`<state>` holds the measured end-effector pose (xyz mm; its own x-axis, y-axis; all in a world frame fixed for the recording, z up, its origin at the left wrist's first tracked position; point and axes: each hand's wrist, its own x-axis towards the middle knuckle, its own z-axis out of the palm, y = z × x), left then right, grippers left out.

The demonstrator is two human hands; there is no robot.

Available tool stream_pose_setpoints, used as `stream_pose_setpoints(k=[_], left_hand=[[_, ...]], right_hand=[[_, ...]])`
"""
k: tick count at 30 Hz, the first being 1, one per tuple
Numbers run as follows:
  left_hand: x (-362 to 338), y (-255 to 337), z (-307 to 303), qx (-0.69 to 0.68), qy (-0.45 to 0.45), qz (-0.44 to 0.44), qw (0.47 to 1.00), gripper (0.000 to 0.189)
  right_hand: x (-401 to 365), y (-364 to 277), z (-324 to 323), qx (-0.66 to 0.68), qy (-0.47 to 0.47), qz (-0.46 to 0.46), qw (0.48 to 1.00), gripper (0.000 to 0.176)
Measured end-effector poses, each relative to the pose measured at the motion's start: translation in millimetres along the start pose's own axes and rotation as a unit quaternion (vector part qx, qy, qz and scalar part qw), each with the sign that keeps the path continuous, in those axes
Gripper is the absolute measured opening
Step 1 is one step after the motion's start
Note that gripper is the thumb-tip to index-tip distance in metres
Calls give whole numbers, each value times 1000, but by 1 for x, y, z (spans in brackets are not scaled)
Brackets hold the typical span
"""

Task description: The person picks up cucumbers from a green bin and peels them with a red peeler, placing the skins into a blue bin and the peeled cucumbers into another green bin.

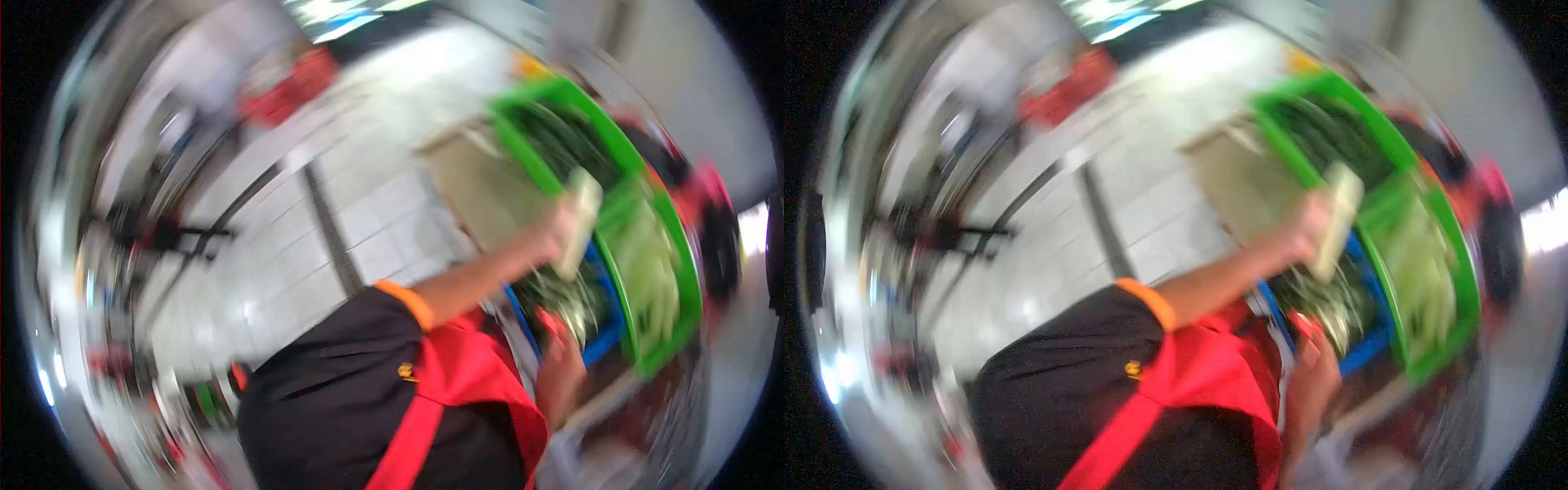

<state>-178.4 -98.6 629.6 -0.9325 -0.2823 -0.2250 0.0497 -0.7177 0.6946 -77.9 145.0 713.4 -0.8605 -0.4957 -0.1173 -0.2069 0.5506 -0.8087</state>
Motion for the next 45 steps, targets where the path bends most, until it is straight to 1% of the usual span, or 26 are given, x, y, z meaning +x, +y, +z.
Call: stream_pose_setpoints(k=[1, 2, 3, 4, 5, 6, 7, 8, 9, 11, 13, 15, 16, 17, 19, 20, 21, 24, 26, 27, 29, 30, 39, 42, 44, 45], left_hand=[[32, -29, -4, -32, 60, -30, 997, 64], [17, -17, 12, 17, 25, -25, 999, 70], [20, -21, 17, 49, 4, 63, 997, 68], [-21, 12, 32, 108, -15, 21, 994, 63], [-32, 25, 39, 94, 8, -33, 995, 48], [-16, 14, 33, 60, 28, -29, 997, 46], [-29, 25, 34, 17, 26, -37, 999, 48], [-28, 21, 32, 3, 15, -22, 1000, 50], [-25, 20, 26, -7, -2, -10, 1000, 52], [-19, 21, 15, -22, -7, 11, 1000, 54], [-22, 27, 13, -37, -5, 38, 999, 55], [-29, 32, 14, -60, -27, 39, 997, 54], [-31, 32, 15, -63, -19, 22, 998, 55], [-36, 33, 14, -44, -20, 32, 998, 61], [-20, 23, 7, -80, -31, 49, 995, 63], [-9, 17, 4, -113, -29, 43, 992, 63], [-11, 22, 10, -150, -37, 39, 987, 61], [-18, 35, 9, -158, -20, 60, 985, 58], [-20, 38, 6, -151, 27, 81, 985, 57], [-24, 41, 3, -152, 32, 87, 984, 57], [-31, 48, -2, -156, 64, 58, 984, 58], [-32, 49, -5, -158, 67, 64, 983, 58], [-34, 49, -18, -138, 41, 87, 986, 59], [-31, 48, -17, -166, 41, 89, 981, 57], [-48, 57, -7, -122, 18, 77, 989, 54], [-45, 55, -3, -119, 14, 72, 990, 54]], right_hand=[[2, -6, -9, 17, 21, 13, 1000, 24], [10, 18, -9, -22, 81, -12, 996, 23], [27, 58, -11, -8, 101, -151, 983, 21], [49, 107, -28, 0, -2, -89, 996, 21], [70, 134, -38, -5, -93, -15, 996, 22], [78, 121, -35, -8, -103, -29, 994, 22], [76, 99, -37, 21, -107, 5, 994, 22], [74, 90, -47, 45, -113, 42, 992, 23], [79, 89, -52, 41, -117, 38, 992, 23], [93, 92, -52, 90, -168, 35, 981, 25], [101, 90, -51, 90, -189, 31, 977, 25], [108, 87, -48, 79, -201, 29, 976, 25], [110, 85, -47, 72, -206, 29, 975, 25], [114, 85, -46, 68, -209, 27, 975, 25], [119, 80, -42, 56, -213, 21, 975, 25], [120, 77, -39, 51, -215, 19, 975, 25], [119, 77, -38, 45, -210, 19, 976, 25], [123, 66, -29, 32, -212, 8, 977, 25], [125, 64, -26, 19, -209, 7, 978, 25], [124, 62, -22, 16, -212, 4, 977, 25], [126, 60, -19, 11, -215, -1, 977, 25], [126, 57, -16, 9, -217, -6, 976, 25], [134, 52, -14, -6, -214, -25, 977, 25], [131, 52, -14, -9, -209, -30, 977, 25], [130, 52, -16, -7, -201, -28, 979, 26], [130, 51, -19, -7, -196, -25, 980, 26]])
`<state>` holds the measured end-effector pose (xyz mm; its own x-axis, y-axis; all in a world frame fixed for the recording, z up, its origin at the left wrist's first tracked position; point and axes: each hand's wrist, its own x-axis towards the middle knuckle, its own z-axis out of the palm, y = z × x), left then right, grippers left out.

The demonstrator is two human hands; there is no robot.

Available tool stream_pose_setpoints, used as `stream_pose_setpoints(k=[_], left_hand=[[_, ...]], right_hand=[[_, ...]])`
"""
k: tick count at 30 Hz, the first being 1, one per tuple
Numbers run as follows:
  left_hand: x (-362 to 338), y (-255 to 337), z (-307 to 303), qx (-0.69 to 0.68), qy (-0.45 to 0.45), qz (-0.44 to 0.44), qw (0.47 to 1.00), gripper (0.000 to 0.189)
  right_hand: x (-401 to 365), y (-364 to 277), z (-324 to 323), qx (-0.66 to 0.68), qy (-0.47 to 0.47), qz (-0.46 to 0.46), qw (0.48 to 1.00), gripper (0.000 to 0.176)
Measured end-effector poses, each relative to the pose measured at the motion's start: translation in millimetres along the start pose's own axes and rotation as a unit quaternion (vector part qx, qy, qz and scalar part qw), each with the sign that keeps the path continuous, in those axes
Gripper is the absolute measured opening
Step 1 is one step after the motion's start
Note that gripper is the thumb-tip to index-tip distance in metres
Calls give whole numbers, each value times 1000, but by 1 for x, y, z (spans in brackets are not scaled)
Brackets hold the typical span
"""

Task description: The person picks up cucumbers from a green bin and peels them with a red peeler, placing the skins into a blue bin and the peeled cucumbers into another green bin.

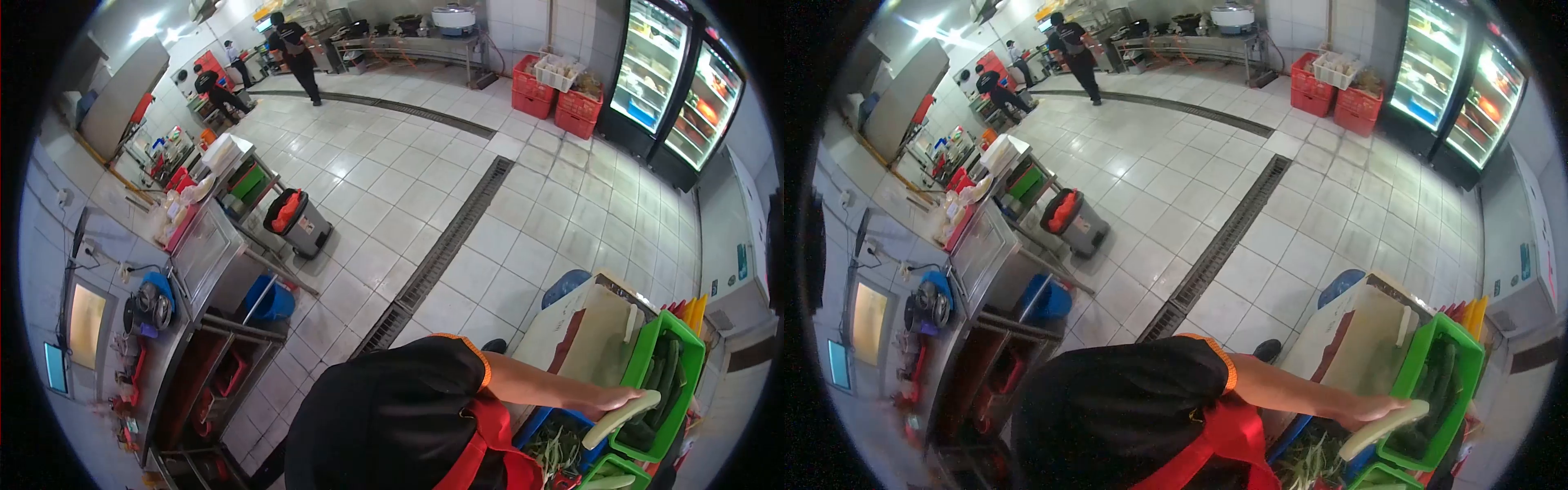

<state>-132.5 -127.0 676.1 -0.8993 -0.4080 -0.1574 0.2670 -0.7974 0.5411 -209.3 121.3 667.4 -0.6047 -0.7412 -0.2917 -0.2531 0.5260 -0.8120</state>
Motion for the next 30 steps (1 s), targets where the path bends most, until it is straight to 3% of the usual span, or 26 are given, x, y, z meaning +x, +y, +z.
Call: stream_pose_setpoints(k=[7, 8, 9, 10, 11, 12, 13, 14, 15, 16, 18, 21, 23, 28, 30], left_hand=[[-3, -18, 21, 7, -80, -19, 997, 53], [9, -32, 14, -16, -138, 22, 990, 56], [5, -34, -13, 322, -219, 345, 854, 61], [-36, 3, 28, 81, -256, 132, 954, 65], [-12, -22, 11, 98, -110, 20, 989, 65], [-17, -15, 25, 136, -50, 8, 989, 65], [-7, -22, 23, 84, -7, -44, 995, 60], [-7, -20, 22, 77, 22, -68, 994, 57], [-3, -23, 15, -3, -26, -85, 996, 56], [-13, -15, 36, 16, -21, -86, 996, 54], [-9, -21, 41, 21, -63, -89, 994, 51], [-12, -37, 51, 30, -83, -104, 991, 54], [-13, -41, 54, 20, -127, -128, 983, 54], [-14, -40, 55, 54, -205, -132, 968, 54], [-13, -38, 51, 80, -180, -129, 972, 56]], right_hand=[[-14, 6, -12, 13, 43, -6, 999, 26], [-19, 10, -19, 5, 61, -17, 998, 26], [-25, 20, -26, -28, 77, -72, 994, 26], [-23, 29, -25, -169, 119, -261, 943, 26], [-31, 18, -19, -238, 158, -338, 897, 26], [-41, 19, -10, -70, 186, -184, 963, 26], [-48, -40, -12, -5, 182, -14, 983, 26], [-47, -51, -5, 45, 229, -19, 972, 25], [-47, -70, 1, 61, 267, -71, 959, 23], [-49, -89, 3, 38, 285, -42, 957, 22], [-44, -111, 6, -56, 354, -143, 922, 21], [-40, -122, 2, -96, 416, -107, 898, 20], [-35, -123, -4, -105, 452, -134, 876, 21], [-31, -130, -14, -91, 453, -129, 878, 21], [-28, -129, -16, -103, 448, -135, 878, 20]])
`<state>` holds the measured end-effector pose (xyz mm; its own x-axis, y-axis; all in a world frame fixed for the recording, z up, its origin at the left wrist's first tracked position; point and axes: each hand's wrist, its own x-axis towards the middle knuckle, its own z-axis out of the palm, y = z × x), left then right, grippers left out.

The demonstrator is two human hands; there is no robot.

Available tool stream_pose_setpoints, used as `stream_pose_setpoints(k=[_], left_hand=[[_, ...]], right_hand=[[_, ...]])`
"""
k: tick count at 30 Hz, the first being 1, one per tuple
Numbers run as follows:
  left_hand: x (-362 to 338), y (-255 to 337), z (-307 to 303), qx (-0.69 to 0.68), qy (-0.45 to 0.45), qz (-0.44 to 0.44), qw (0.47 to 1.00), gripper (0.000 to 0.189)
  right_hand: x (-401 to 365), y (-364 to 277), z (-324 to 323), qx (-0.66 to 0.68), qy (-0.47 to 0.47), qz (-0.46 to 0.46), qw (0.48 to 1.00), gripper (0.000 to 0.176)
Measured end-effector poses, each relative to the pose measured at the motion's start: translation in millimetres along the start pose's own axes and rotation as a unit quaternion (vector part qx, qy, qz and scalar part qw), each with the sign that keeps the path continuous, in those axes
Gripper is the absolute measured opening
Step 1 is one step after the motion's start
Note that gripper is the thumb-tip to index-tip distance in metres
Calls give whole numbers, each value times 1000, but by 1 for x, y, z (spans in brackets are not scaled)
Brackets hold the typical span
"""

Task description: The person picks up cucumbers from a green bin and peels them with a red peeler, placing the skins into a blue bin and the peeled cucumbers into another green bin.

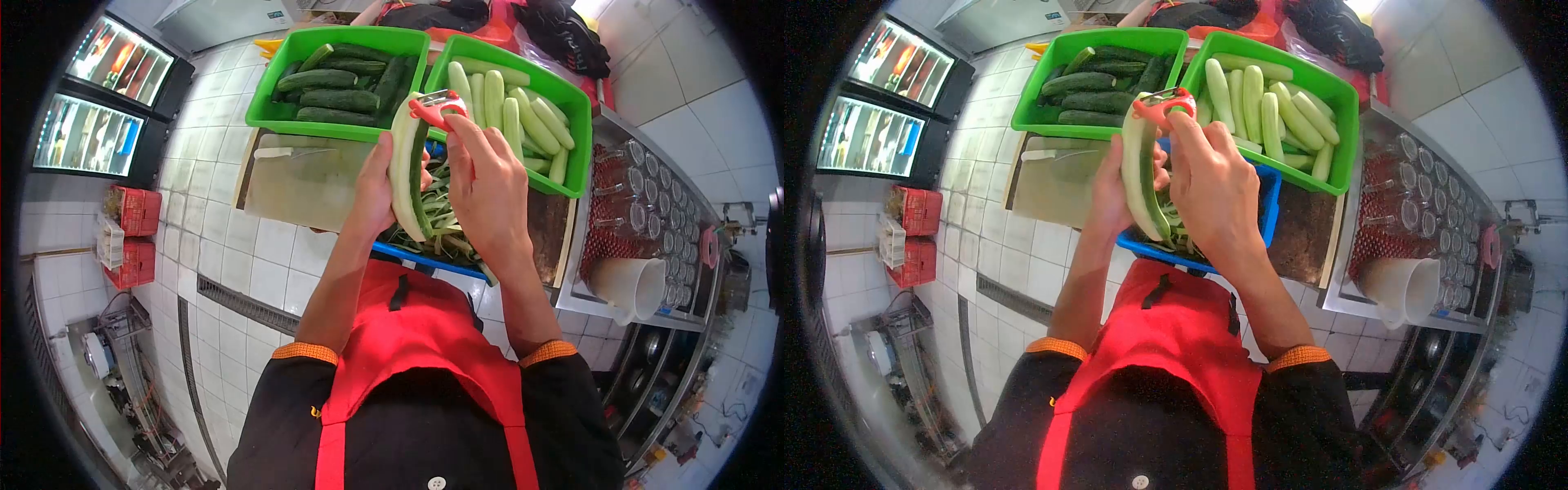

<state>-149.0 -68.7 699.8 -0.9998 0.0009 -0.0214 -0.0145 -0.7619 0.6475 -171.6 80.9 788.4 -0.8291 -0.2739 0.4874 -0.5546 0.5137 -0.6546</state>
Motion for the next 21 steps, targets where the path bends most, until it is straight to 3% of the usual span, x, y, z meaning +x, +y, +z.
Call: stream_pose_setpoints(k=[4, 6, 9, 11, 13, 15, 18, 20, 21], left_hand=[[-6, 5, -7, 87, 72, 9, 994, 54], [-5, 6, -8, 100, 92, 16, 991, 52], [8, 20, -6, 42, 187, 47, 980, 53], [17, 26, -35, 37, 170, 68, 982, 51], [16, 30, -46, 27, 171, 66, 983, 50], [17, 32, -50, -80, 71, 13, 994, 48], [14, 23, -37, -48, 65, -44, 996, 49], [10, 13, -27, -20, 70, -59, 996, 48], [10, 7, -22, 6, 84, -64, 994, 48]], right_hand=[[-4, -4, 7, 7, 6, 10, 1000, 22], [-8, -9, 8, -12, -36, 17, 999, 22], [-43, 3, 15, 49, -144, 11, 988, 17], [-70, 2, 4, 57, -177, 26, 982, 17], [-94, 7, -13, 23, -301, 46, 952, 14], [-99, 8, -18, 29, -292, 65, 954, 14], [-81, 16, -22, 33, -243, 66, 967, 17], [-56, 12, -19, 11, -129, 45, 991, 18], [-45, 14, -12, 8, -124, 50, 991, 18]])
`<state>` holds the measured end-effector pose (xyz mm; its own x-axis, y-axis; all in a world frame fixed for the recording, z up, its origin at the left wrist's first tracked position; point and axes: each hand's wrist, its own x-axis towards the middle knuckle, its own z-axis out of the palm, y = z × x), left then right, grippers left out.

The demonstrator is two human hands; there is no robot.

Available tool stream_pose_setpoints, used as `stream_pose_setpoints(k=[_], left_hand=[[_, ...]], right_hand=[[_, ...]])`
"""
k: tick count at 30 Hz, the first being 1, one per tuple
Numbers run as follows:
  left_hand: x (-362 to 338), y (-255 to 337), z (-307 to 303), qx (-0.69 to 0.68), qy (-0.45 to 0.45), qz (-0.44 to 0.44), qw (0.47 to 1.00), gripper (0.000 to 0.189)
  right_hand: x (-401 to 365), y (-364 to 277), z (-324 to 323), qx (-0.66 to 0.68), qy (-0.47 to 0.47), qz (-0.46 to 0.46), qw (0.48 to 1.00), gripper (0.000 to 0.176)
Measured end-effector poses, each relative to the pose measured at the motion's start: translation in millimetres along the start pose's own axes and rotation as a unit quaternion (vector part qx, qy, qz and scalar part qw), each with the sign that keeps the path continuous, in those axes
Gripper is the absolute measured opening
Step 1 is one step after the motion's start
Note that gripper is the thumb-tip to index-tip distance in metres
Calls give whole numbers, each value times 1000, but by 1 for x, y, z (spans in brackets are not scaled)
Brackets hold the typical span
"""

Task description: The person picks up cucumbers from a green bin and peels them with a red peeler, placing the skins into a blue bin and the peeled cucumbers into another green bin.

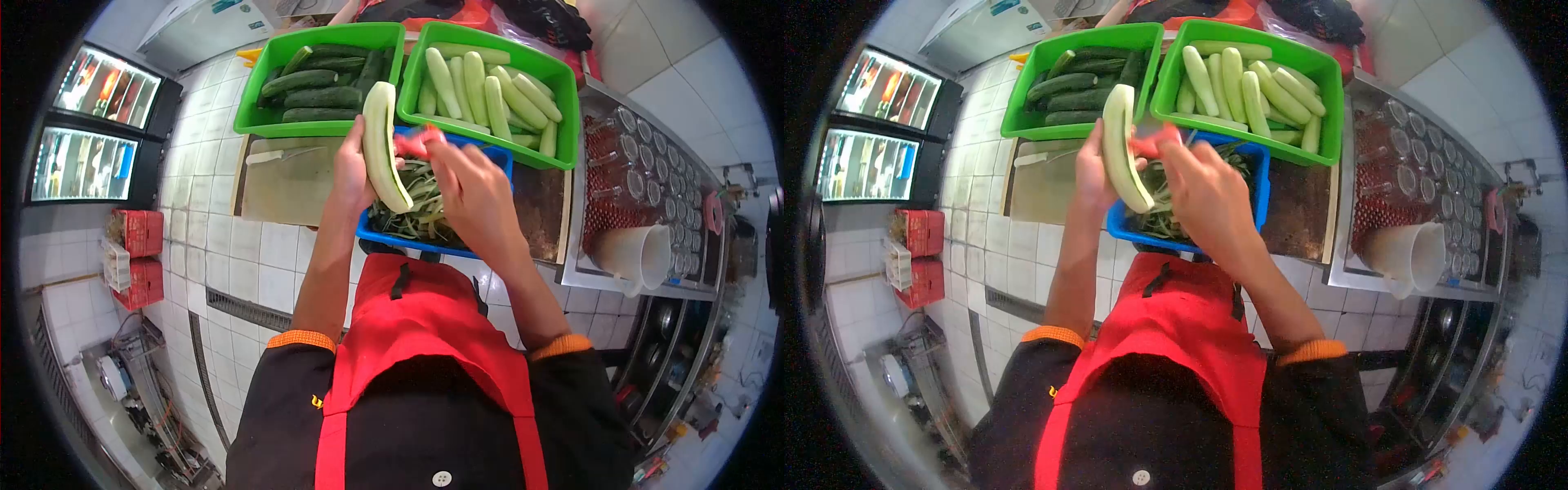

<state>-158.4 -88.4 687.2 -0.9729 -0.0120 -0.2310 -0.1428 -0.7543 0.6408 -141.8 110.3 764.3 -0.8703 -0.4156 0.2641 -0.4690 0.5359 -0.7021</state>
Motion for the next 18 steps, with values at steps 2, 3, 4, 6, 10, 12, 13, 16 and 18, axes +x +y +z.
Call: stream_pose_setpoints(k=[2, 3, 4, 6, 10, 12, 13, 16, 18], left_hand=[[-1, -8, 8, 57, 8, 10, 998, 47], [0, -12, 12, 58, 8, 7, 998, 47], [3, -14, 14, 57, 33, 17, 998, 47], [0, -6, 18, 80, 51, 23, 995, 49], [19, 4, -19, -11, 102, 87, 991, 47], [14, 7, -21, -3, 130, 86, 988, 47], [11, 7, -21, 4, 151, 78, 985, 47], [8, 3, -31, -30, 82, 21, 996, 52], [4, -4, -20, -45, 14, 8, 999, 59]], right_hand=[[25, 3, 9, 27, 131, -57, 989, 17], [32, 5, 13, 27, 132, -53, 989, 17], [37, 7, 17, 23, 120, -46, 991, 16], [31, 5, 22, 36, 82, -50, 995, 16], [-31, -2, 10, -30, -86, -16, 996, 17], [-49, 3, -2, -46, -134, -7, 990, 17], [-54, 3, -8, -37, -136, -11, 990, 12], [-42, 1, -20, -35, -104, -9, 994, 8], [-27, 6, -17, -33, -46, -23, 998, 9]])
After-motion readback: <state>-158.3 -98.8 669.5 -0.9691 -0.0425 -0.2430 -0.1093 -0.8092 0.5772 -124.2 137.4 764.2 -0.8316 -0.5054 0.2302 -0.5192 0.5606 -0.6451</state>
